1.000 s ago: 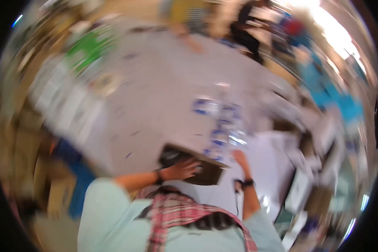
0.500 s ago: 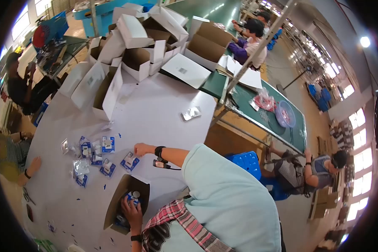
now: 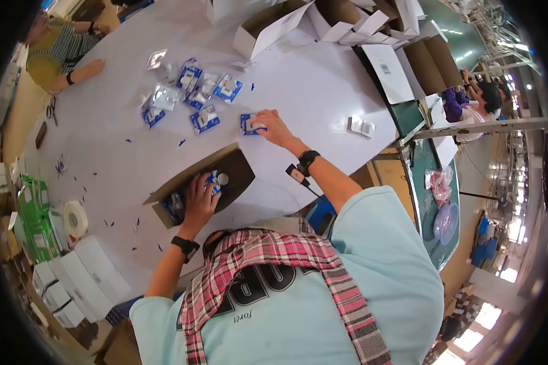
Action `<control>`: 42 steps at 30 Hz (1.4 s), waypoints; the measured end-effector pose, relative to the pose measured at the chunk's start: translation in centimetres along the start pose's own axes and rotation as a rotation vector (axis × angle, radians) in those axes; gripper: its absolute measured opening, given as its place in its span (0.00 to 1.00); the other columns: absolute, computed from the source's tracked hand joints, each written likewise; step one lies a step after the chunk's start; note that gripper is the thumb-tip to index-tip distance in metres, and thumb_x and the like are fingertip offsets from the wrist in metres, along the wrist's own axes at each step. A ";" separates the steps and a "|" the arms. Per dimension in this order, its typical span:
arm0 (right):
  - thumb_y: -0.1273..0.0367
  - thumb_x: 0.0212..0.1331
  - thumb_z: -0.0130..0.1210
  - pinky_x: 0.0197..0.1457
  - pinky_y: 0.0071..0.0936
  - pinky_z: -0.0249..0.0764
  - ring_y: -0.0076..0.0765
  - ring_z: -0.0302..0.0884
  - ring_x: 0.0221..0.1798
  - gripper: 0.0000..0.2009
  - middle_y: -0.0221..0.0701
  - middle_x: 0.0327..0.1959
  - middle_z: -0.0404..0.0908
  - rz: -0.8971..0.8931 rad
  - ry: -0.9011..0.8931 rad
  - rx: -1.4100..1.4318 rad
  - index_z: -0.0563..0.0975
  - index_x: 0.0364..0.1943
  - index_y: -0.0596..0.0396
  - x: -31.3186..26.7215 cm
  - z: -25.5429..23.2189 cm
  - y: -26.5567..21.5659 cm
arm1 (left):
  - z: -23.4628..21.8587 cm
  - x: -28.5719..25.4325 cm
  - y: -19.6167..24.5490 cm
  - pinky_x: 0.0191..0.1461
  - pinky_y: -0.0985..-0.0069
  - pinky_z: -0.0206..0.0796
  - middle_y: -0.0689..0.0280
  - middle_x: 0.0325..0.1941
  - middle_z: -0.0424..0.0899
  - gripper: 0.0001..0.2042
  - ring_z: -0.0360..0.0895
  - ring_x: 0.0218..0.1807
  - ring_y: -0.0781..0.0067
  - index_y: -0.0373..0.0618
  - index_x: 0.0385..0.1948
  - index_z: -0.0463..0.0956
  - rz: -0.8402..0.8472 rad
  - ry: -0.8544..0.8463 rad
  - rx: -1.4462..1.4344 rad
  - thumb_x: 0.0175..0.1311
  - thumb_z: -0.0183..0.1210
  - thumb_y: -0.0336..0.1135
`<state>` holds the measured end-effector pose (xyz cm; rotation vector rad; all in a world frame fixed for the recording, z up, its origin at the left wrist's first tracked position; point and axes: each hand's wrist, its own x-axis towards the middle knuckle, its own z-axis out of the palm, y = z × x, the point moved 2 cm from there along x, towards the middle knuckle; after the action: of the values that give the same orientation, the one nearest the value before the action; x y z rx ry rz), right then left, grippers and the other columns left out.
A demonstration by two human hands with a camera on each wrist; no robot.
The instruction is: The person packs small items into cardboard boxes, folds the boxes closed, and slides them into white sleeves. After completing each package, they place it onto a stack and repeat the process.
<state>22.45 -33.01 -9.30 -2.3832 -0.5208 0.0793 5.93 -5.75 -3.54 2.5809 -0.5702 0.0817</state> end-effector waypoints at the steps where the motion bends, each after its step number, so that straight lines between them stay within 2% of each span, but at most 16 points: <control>1: 0.75 0.45 0.58 0.56 0.39 0.66 0.46 0.62 0.54 0.16 0.32 0.49 0.69 0.020 -0.019 -0.049 0.78 0.41 0.43 0.0 0.4 -0.1 | 0.0 -0.1 -0.1 0.59 0.57 0.57 0.57 0.56 0.67 0.12 0.63 0.58 0.51 0.43 0.41 0.70 0.000 -0.011 0.005 0.57 0.57 0.34; 6: 0.71 0.45 0.62 0.54 0.37 0.68 0.45 0.65 0.53 0.18 0.34 0.48 0.68 0.095 -0.063 -0.201 0.76 0.44 0.45 1.1 1.7 0.3 | 0.1 -0.3 -0.5 0.53 0.61 0.59 0.58 0.56 0.67 0.12 0.67 0.56 0.55 0.44 0.42 0.68 0.001 -0.018 -0.017 0.57 0.57 0.33; 10: 0.74 0.47 0.60 0.45 0.32 0.72 0.41 0.72 0.42 0.15 0.35 0.42 0.69 0.195 -0.060 0.037 0.77 0.43 0.50 1.1 0.5 0.5 | 0.5 -0.3 -0.7 0.53 0.62 0.59 0.59 0.56 0.67 0.13 0.68 0.55 0.57 0.45 0.41 0.69 -0.016 -0.014 -0.050 0.56 0.58 0.33; 13: 0.73 0.52 0.57 0.46 0.25 0.71 0.33 0.74 0.37 0.14 0.33 0.40 0.74 0.173 0.110 0.318 0.76 0.45 0.53 0.0 -4.0 -2.8 | 0.5 -0.3 -0.7 0.53 0.61 0.59 0.60 0.56 0.66 0.13 0.68 0.55 0.57 0.45 0.41 0.70 -0.031 -0.016 -0.064 0.55 0.58 0.33; 16: 0.69 0.60 0.53 0.47 0.20 0.69 0.22 0.72 0.38 0.13 0.28 0.39 0.77 0.240 -0.034 0.674 0.75 0.47 0.57 -2.5 -9.5 -9.1 | 0.3 -0.3 -0.7 0.53 0.61 0.60 0.59 0.56 0.66 0.13 0.67 0.55 0.56 0.44 0.41 0.70 -0.023 0.000 -0.036 0.54 0.59 0.33; 20: 0.65 0.67 0.44 0.49 0.19 0.68 0.17 0.70 0.43 0.14 0.24 0.41 0.76 0.307 -0.347 1.108 0.73 0.51 0.58 -6.5 -8.9 -13.3 | 0.7 -0.4 -1.2 0.53 0.60 0.60 0.59 0.57 0.65 0.13 0.67 0.55 0.54 0.43 0.40 0.70 -0.044 -0.046 -0.066 0.53 0.59 0.33; 22: 0.62 0.68 0.44 0.49 0.19 0.68 0.19 0.72 0.46 0.14 0.26 0.41 0.76 0.234 -0.509 1.012 0.72 0.50 0.55 -6.6 -8.1 -15.7 | 1.0 -0.3 -1.0 0.53 0.61 0.60 0.58 0.57 0.65 0.14 0.67 0.55 0.54 0.43 0.40 0.70 -0.040 -0.056 -0.081 0.53 0.60 0.33; 27: 0.60 0.63 0.50 0.46 0.26 0.71 0.27 0.74 0.47 0.13 0.32 0.41 0.76 0.402 -0.606 1.095 0.74 0.42 0.54 -5.8 -5.6 -16.5 | 0.6 -0.2 -1.0 0.55 0.60 0.59 0.57 0.56 0.66 0.14 0.67 0.55 0.54 0.42 0.40 0.71 -0.028 -0.033 -0.040 0.53 0.59 0.34; 31: 0.66 0.44 0.61 0.44 0.38 0.71 0.46 0.72 0.39 0.11 0.40 0.33 0.70 -0.394 -0.269 -0.105 0.77 0.32 0.54 -3.3 -4.4 -15.9 | 1.3 -0.2 -1.5 0.53 0.60 0.61 0.59 0.54 0.68 0.14 0.67 0.55 0.57 0.43 0.41 0.72 -0.020 -0.025 -0.002 0.52 0.60 0.34; 32: 0.69 0.40 0.59 0.45 0.41 0.71 0.46 0.73 0.40 0.06 0.41 0.35 0.72 -0.334 -0.385 -0.416 0.78 0.24 0.53 -2.5 -2.8 -16.6 | 1.8 -0.4 -1.7 0.53 0.59 0.61 0.59 0.54 0.68 0.14 0.67 0.55 0.56 0.43 0.41 0.72 -0.011 -0.027 -0.002 0.53 0.60 0.35; 34: 0.67 0.38 0.57 0.41 0.42 0.72 0.45 0.73 0.42 0.06 0.43 0.34 0.75 -0.334 -0.477 -0.533 0.80 0.20 0.53 -2.6 2.6 -15.5 | 2.9 -1.0 -2.6 0.53 0.58 0.61 0.58 0.56 0.68 0.14 0.67 0.56 0.54 0.43 0.41 0.72 0.105 0.121 0.029 0.54 0.59 0.35; 35: 0.66 0.39 0.57 0.44 0.41 0.72 0.47 0.73 0.47 0.09 0.43 0.37 0.77 -0.478 -0.420 -0.629 0.82 0.25 0.55 -2.7 7.0 -13.3 | 2.7 -1.0 -2.6 0.52 0.58 0.60 0.56 0.57 0.67 0.14 0.66 0.56 0.53 0.43 0.42 0.71 0.115 0.108 0.031 0.55 0.58 0.36; 36: 0.64 0.42 0.56 0.48 0.40 0.71 0.49 0.72 0.51 0.12 0.42 0.40 0.77 -0.283 -0.147 -0.387 0.82 0.29 0.56 -2.8 10.3 -12.1 | 2.5 -1.0 -2.4 0.53 0.59 0.60 0.55 0.57 0.67 0.14 0.66 0.56 0.52 0.43 0.43 0.71 0.091 0.073 0.007 0.57 0.56 0.36; 38: 0.60 0.47 0.54 0.48 0.38 0.71 0.47 0.72 0.51 0.15 0.40 0.44 0.78 -0.397 -0.430 -0.669 0.82 0.32 0.54 -1.8 16.7 -9.6 | 1.4 -0.7 -1.8 0.58 0.58 0.57 0.49 0.57 0.65 0.15 0.64 0.57 0.45 0.38 0.49 0.68 0.054 -0.023 -0.044 0.61 0.53 0.32; 40: 0.59 0.46 0.56 0.52 0.39 0.69 0.45 0.72 0.50 0.15 0.40 0.44 0.78 -0.214 -0.482 -0.576 0.83 0.32 0.54 -0.7 18.2 -10.5 | 1.9 -0.9 -2.5 0.58 0.57 0.56 0.48 0.57 0.64 0.17 0.64 0.57 0.44 0.38 0.50 0.67 0.055 -0.045 -0.037 0.61 0.52 0.34; 42: 0.59 0.45 0.57 0.57 0.43 0.65 0.48 0.70 0.52 0.16 0.42 0.47 0.75 -0.353 -0.465 -0.547 0.81 0.35 0.55 -0.7 17.3 -10.9 | 2.2 -0.8 -2.4 0.58 0.54 0.55 0.49 0.58 0.63 0.17 0.63 0.58 0.46 0.40 0.51 0.68 0.035 -0.047 -0.031 0.61 0.52 0.36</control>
<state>14.70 -15.19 -15.52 -2.7549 -1.3177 0.3795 6.13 -4.63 -6.73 2.5490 -0.6287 0.0239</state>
